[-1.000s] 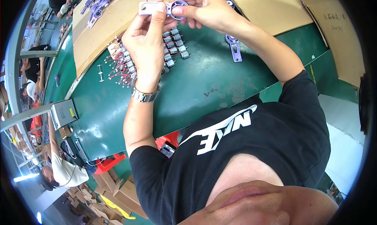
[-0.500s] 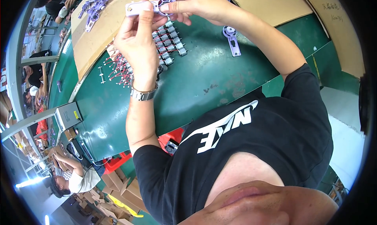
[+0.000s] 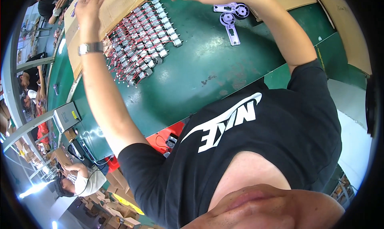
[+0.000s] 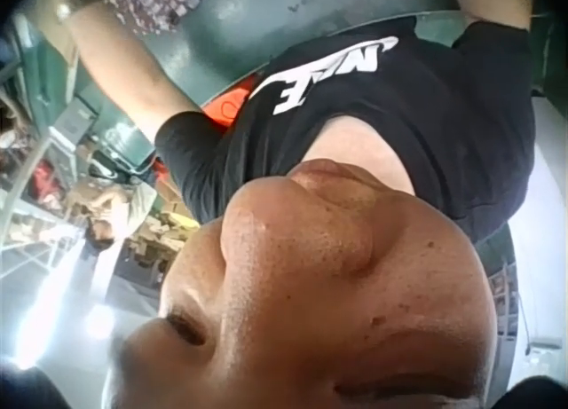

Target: The person assembles electronic components into a plastic housing by hand, taking the components from a cardboard box on an assembly line.

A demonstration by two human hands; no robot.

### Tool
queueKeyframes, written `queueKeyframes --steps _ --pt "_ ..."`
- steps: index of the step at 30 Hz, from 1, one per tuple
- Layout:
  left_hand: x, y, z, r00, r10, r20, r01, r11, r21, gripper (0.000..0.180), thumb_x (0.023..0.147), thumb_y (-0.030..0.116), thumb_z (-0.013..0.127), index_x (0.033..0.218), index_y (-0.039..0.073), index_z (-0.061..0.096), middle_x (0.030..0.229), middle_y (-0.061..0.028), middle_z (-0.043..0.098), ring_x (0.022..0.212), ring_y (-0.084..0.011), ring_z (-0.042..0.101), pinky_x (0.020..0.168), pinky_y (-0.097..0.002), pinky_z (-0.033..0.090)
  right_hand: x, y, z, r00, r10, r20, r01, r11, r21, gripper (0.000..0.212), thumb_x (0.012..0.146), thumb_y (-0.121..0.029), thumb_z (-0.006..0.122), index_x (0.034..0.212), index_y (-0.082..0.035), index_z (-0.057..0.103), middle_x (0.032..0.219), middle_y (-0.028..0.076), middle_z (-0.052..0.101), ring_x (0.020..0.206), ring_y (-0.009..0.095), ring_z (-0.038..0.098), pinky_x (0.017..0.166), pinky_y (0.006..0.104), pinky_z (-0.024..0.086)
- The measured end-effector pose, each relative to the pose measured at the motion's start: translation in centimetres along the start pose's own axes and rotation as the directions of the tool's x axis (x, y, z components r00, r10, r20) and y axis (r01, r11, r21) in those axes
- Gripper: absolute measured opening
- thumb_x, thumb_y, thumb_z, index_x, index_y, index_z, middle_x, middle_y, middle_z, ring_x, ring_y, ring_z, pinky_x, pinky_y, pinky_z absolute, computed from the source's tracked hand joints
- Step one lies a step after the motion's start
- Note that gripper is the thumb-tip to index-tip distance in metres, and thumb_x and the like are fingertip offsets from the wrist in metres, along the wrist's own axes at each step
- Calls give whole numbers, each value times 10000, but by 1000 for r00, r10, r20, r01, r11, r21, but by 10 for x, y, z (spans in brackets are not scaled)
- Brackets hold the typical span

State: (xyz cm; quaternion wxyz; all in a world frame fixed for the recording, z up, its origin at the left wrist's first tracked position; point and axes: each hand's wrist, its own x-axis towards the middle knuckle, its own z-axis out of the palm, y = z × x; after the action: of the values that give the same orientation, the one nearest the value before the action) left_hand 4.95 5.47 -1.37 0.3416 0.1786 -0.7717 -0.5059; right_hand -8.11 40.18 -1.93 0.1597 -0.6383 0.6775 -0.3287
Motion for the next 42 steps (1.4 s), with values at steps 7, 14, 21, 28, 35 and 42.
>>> queueKeyframes --steps 7,14,21,28,35,42 --pt "-20 16 -7 998 -50 33 37 946 321 734 933 356 769 1443 -87 482 1274 -187 684 1048 -215 707 878 -362 602 -82 -48 -21 942 111 316 68 861 -504 319 822 -38 613 1135 19 639 1098 176 570 1058 351 537 930 442 439" --pt "-135 81 59 850 -14 527 82 991 -106 474 1038 257 638 1425 -6 564 1383 -174 629 1292 -279 608 1051 -409 532 -46 -10 -19 968 209 135 -229 962 150 371 1074 -305 545 1266 3 621 1021 122 661 950 216 629 890 374 522" --pt "-123 34 31 898 -38 438 291 799 -526 295 1013 185 676 1252 11 674 1216 -94 693 1114 -214 644 983 -427 513 19 -17 48 960 -13 279 -267 259 928 357 1037 -319 620 1188 4 641 1015 104 679 873 186 662 736 321 562" --pt "-106 9 -2 961 -124 246 241 809 -536 229 1028 240 661 1099 28 711 1084 -79 724 962 -206 678 918 -413 561 3 -26 128 931 -324 -166 276 926 -258 247 884 -165 743 1086 -65 643 1047 91 567 1032 298 596 849 435 541" --pt "-108 14 10 965 -138 223 225 871 -437 323 1034 296 641 1086 -18 703 1201 -147 697 1126 -285 664 1030 -461 541 16 -9 134 945 -196 -262 236 963 128 132 979 -149 654 975 -23 614 949 86 642 918 254 625 838 388 504" --pt "-119 26 33 934 -264 240 356 723 -592 316 1046 285 623 1111 -20 668 1285 -260 659 1089 -304 700 962 -422 601 23 -10 99 970 211 -118 -52 661 748 252 1044 -280 597 1094 -36 632 915 57 746 782 112 654 732 299 516"
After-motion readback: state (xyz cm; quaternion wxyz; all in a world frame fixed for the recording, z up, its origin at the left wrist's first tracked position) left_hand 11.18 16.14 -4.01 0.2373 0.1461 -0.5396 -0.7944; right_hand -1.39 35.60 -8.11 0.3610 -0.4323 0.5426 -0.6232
